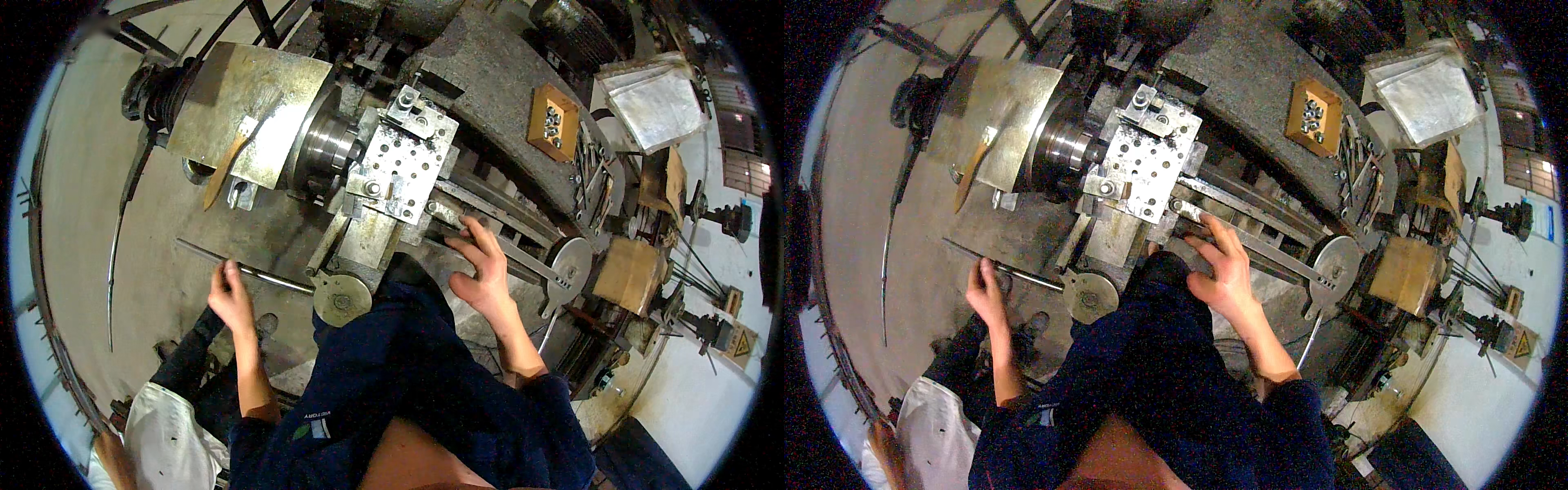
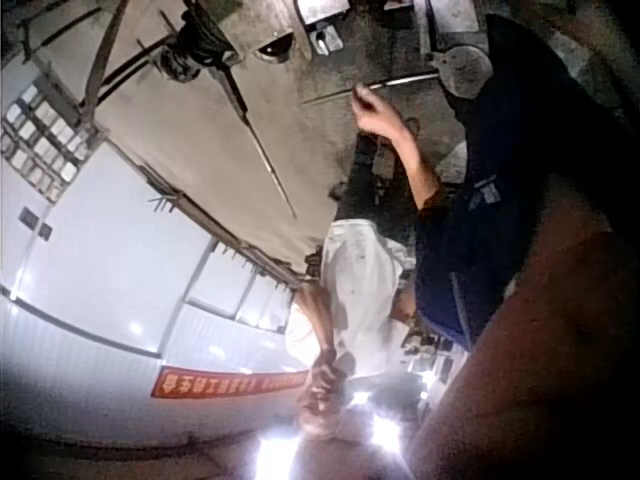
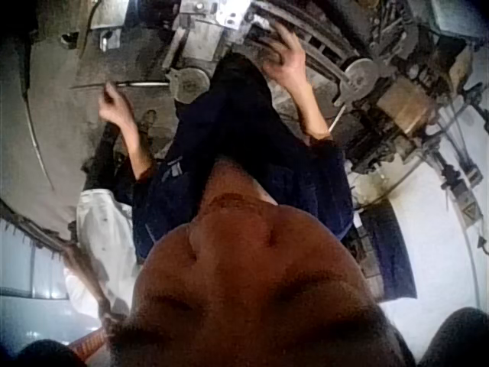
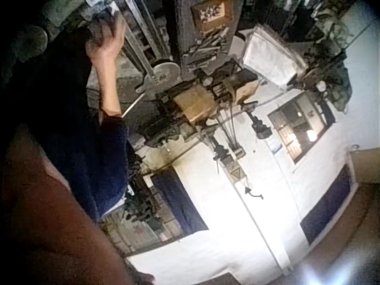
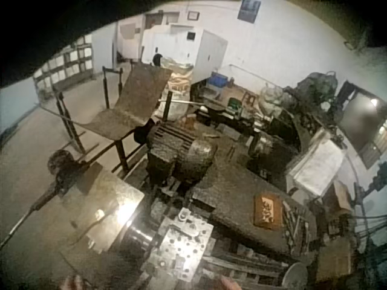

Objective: The person adjusts a metal lathe by loosening and tightening bolts on the tool post, then moves to a separate bending machine to operate a lever.

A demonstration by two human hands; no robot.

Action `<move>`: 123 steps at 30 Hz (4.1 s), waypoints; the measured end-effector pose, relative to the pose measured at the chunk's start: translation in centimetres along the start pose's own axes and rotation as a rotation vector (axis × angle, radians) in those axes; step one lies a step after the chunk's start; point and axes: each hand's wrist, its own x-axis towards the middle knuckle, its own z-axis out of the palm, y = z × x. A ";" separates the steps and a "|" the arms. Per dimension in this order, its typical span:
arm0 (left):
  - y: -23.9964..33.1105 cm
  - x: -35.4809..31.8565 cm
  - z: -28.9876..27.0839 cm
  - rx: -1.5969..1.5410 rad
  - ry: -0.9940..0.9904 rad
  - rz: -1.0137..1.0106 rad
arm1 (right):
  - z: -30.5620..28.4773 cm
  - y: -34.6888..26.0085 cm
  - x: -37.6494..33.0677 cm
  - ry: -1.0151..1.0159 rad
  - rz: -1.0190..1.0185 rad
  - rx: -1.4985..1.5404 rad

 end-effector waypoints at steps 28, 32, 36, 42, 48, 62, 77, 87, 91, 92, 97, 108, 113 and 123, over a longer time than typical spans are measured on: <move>-5.0 4.1 7.4 -0.764 0.241 -0.695 | 2.1 -1.6 -3.5 -0.083 -0.005 -0.011; -4.8 4.1 7.1 -0.746 0.167 -0.662 | 2.3 -2.8 -2.1 -0.099 -0.099 -0.004; -3.6 3.9 3.1 -0.443 -0.128 -0.638 | 1.1 -3.1 -0.2 -0.063 -0.191 -0.042; 9.3 -0.6 3.2 -0.139 -0.365 0.075 | 1.3 -4.3 4.4 -0.062 -0.282 -0.046; 13.5 0.1 9.0 0.170 -0.620 0.313 | 3.4 -4.0 6.7 -0.030 -0.383 -0.012; 13.1 1.2 10.7 -0.125 -0.640 0.292 | 4.3 -3.2 8.4 -0.059 -0.352 -0.041; 13.5 1.4 10.6 -0.177 -0.584 0.236 | 4.4 -3.2 9.3 -0.106 -0.349 -0.018; 12.6 1.4 12.6 -0.023 -0.488 0.327 | 3.9 -3.9 10.1 -0.155 -0.373 -0.032; 12.7 2.0 12.3 -0.095 -0.505 0.326 | 3.8 -4.0 10.2 -0.174 -0.360 -0.040; 12.6 2.1 12.3 -0.089 -0.515 0.330 | 3.8 -4.0 10.2 -0.174 -0.362 -0.039; 12.8 2.3 12.2 -0.093 -0.539 0.333 | 3.9 -3.9 10.1 -0.173 -0.362 -0.049; 13.5 2.1 11.1 -0.083 -0.559 0.328 | 3.8 -3.9 10.0 -0.169 -0.365 -0.043; 13.2 1.9 11.8 -0.057 -0.544 0.326 | 4.0 -4.0 10.0 -0.157 -0.364 -0.054; 13.8 1.6 11.8 -0.003 -0.532 0.314 | 4.0 -3.7 9.9 -0.163 -0.369 -0.050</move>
